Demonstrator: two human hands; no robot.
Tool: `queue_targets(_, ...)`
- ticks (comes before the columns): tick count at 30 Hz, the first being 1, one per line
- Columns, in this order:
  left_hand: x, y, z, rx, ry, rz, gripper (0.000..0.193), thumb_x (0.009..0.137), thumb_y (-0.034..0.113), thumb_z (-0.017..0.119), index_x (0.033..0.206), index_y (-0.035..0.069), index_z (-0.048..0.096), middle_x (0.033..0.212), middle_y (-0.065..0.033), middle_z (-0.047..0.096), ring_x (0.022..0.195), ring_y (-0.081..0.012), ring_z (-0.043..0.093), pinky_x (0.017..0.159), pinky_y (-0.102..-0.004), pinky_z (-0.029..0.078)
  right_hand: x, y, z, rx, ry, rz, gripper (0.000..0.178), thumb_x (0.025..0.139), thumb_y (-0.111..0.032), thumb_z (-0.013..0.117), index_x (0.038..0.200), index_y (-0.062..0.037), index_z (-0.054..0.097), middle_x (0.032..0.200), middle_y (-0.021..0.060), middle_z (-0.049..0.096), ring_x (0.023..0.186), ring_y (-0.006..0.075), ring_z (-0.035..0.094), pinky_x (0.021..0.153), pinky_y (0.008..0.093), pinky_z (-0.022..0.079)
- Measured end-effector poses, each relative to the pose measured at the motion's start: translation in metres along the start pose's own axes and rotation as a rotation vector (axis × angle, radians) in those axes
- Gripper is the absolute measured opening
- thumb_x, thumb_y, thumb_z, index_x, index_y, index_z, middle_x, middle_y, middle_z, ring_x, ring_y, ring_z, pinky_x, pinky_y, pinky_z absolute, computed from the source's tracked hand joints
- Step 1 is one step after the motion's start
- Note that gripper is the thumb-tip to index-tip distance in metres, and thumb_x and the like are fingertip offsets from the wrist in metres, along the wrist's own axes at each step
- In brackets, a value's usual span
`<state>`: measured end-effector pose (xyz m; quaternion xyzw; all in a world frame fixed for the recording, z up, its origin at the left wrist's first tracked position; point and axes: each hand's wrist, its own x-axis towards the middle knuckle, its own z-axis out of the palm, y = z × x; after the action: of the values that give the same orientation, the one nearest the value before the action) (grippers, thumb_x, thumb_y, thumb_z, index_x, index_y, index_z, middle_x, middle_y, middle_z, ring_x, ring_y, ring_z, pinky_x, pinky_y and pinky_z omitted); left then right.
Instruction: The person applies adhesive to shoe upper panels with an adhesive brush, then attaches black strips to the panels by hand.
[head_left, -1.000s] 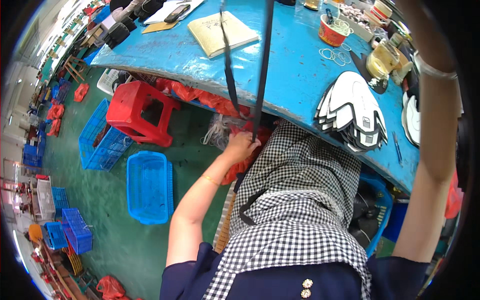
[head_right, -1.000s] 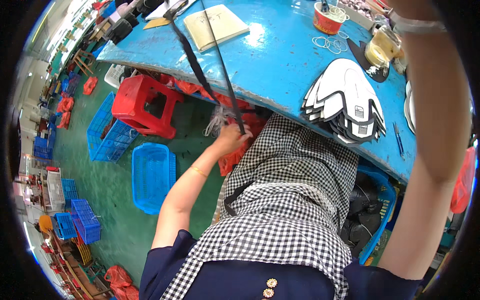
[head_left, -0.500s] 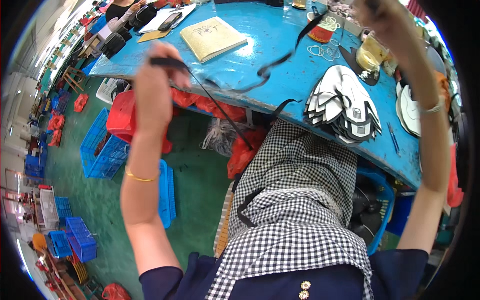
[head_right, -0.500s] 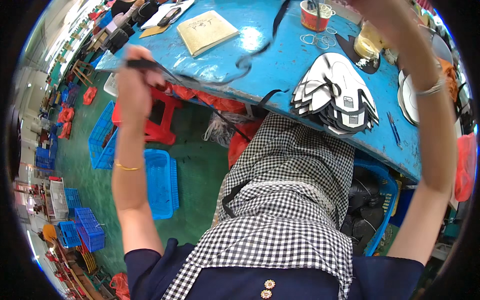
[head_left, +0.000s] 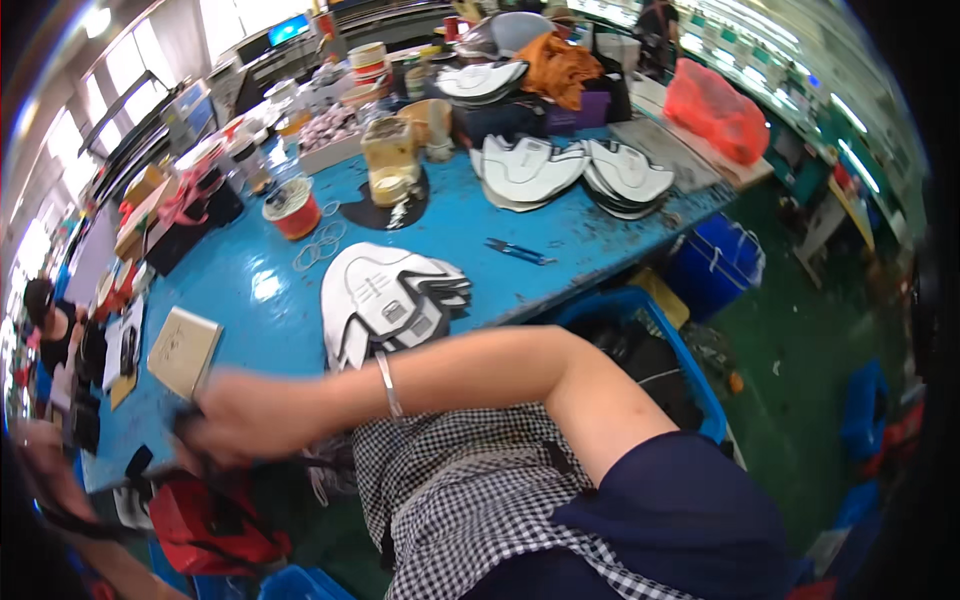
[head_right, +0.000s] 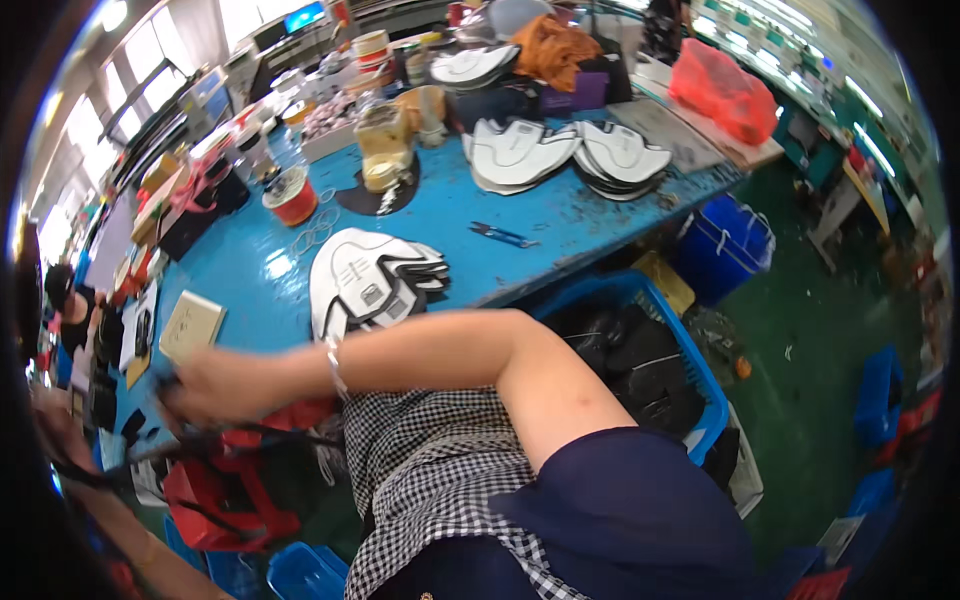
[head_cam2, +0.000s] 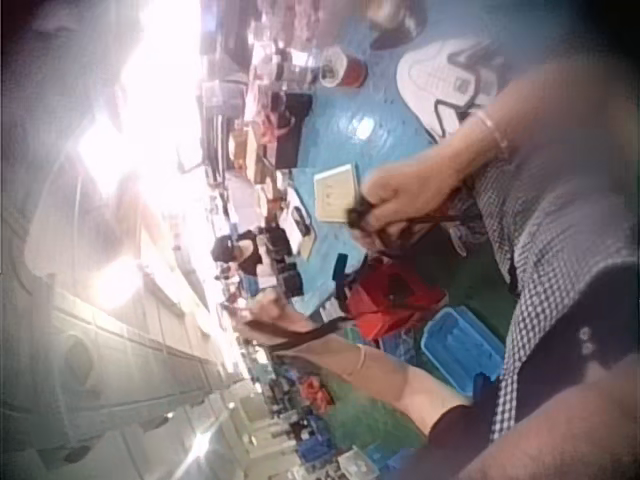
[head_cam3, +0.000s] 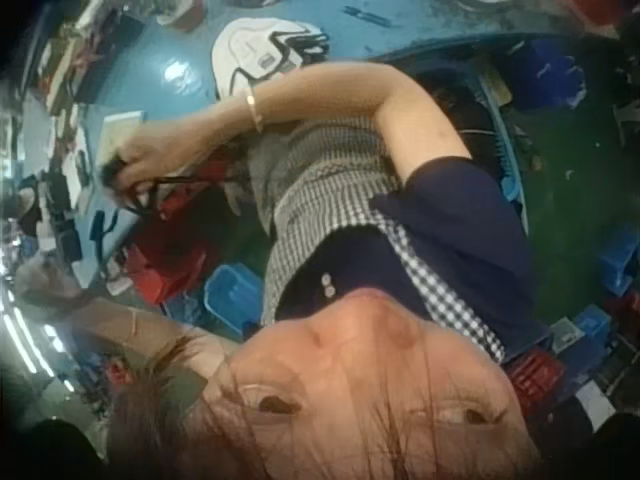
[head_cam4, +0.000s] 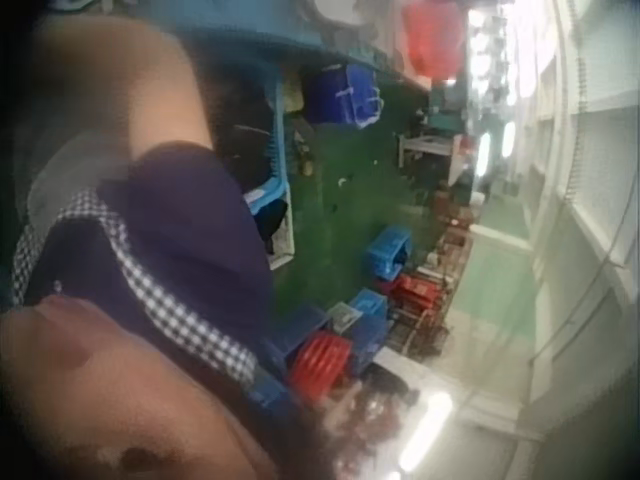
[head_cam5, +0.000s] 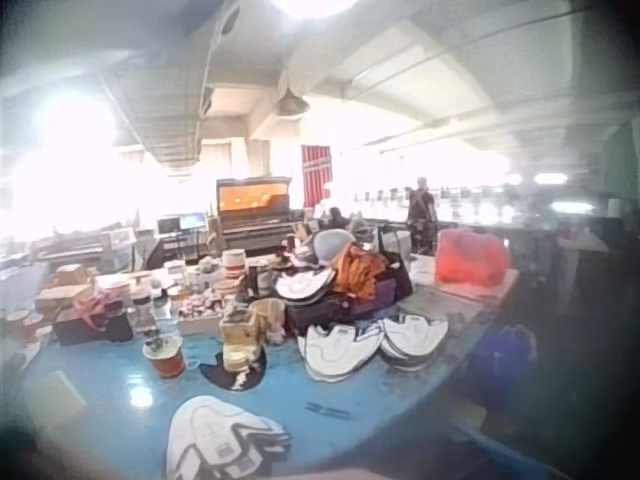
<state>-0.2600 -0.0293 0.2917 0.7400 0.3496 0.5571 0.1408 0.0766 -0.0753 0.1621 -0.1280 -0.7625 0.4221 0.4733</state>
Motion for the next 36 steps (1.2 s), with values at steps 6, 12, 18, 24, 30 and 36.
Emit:
queue_targets(6,-0.173,-0.059,0.197,-0.433,-0.823,-0.661,0.051,0.096,0.021,0.051,0.139,-0.006,0.051,0.128,-0.0134,0.062,0.109,-0.0198,0.061,0.097,-0.0352,0.048,0.08,-0.144,-0.118,0.185,0.46,-0.348,0.022,0.097,-0.016,0.049,0.094,0.0007,0.063,0.076,0.0126,0.067,0.057,0.0238,0.066,0.052,0.0331,0.048)
queue_targets(12,-0.263,-0.098,0.258,-0.521,-0.799,-0.645,0.015,0.095,0.012,0.064,0.098,-0.002,0.067,0.084,-0.008,0.069,0.08,-0.0153,0.063,0.08,-0.0344,0.052,0.027,-0.245,-0.211,0.174,0.314,-0.533,0.018,0.107,-0.016,0.047,0.103,-0.0032,0.058,0.065,-0.002,0.042,0.053,0.007,0.037,0.048,0.0225,0.039)
queue_targets(18,-0.341,-0.169,0.209,-0.005,-0.892,-0.653,0.03,0.098,0.019,0.058,0.084,-0.004,0.072,0.075,-0.0075,0.072,0.074,-0.0128,0.068,0.069,-0.0297,0.052,-0.006,-0.243,-0.256,0.164,0.573,-0.678,0.026,0.109,-0.015,0.043,0.127,-0.0012,0.055,0.067,-0.0036,0.041,0.053,0.0071,0.037,0.049,0.022,0.038)
queue_targets(24,-0.195,-0.082,0.132,-0.286,0.14,-0.484,0.039,0.109,0.036,0.04,0.082,0.012,0.052,0.056,0.0037,0.036,0.048,-0.0064,0.033,0.045,-0.0258,0.024,-0.054,-0.153,-0.191,0.292,0.2,-0.233,0.033,0.105,-0.015,0.049,0.135,-0.0018,0.053,0.072,-0.0022,0.046,0.054,0.0079,0.04,0.052,0.0217,0.041)
queue_targets(30,-0.005,0.077,0.062,-0.179,0.472,0.11,0.032,0.107,0.029,0.048,0.11,0.002,0.064,0.094,-0.0038,0.064,0.087,-0.0113,0.06,0.074,-0.0255,0.048,-0.058,-0.074,-0.097,-0.32,-0.062,0.427,0.052,0.097,-0.022,0.054,0.148,-0.0171,0.052,0.079,0.0031,0.066,0.06,0.006,0.049,0.053,0.0231,0.044)
queue_targets(36,-0.007,0.076,0.04,0.023,0.398,-0.099,0.031,0.107,0.025,0.045,0.114,0.001,0.063,0.093,-0.0043,0.065,0.088,-0.0122,0.06,0.076,-0.0282,0.049,-0.056,0.046,0.024,-0.147,-0.606,0.487,0.058,0.097,-0.008,0.054,0.152,-0.0062,0.039,0.129,0.0098,0.06,0.097,0.0142,0.063,0.083,0.0305,0.057)
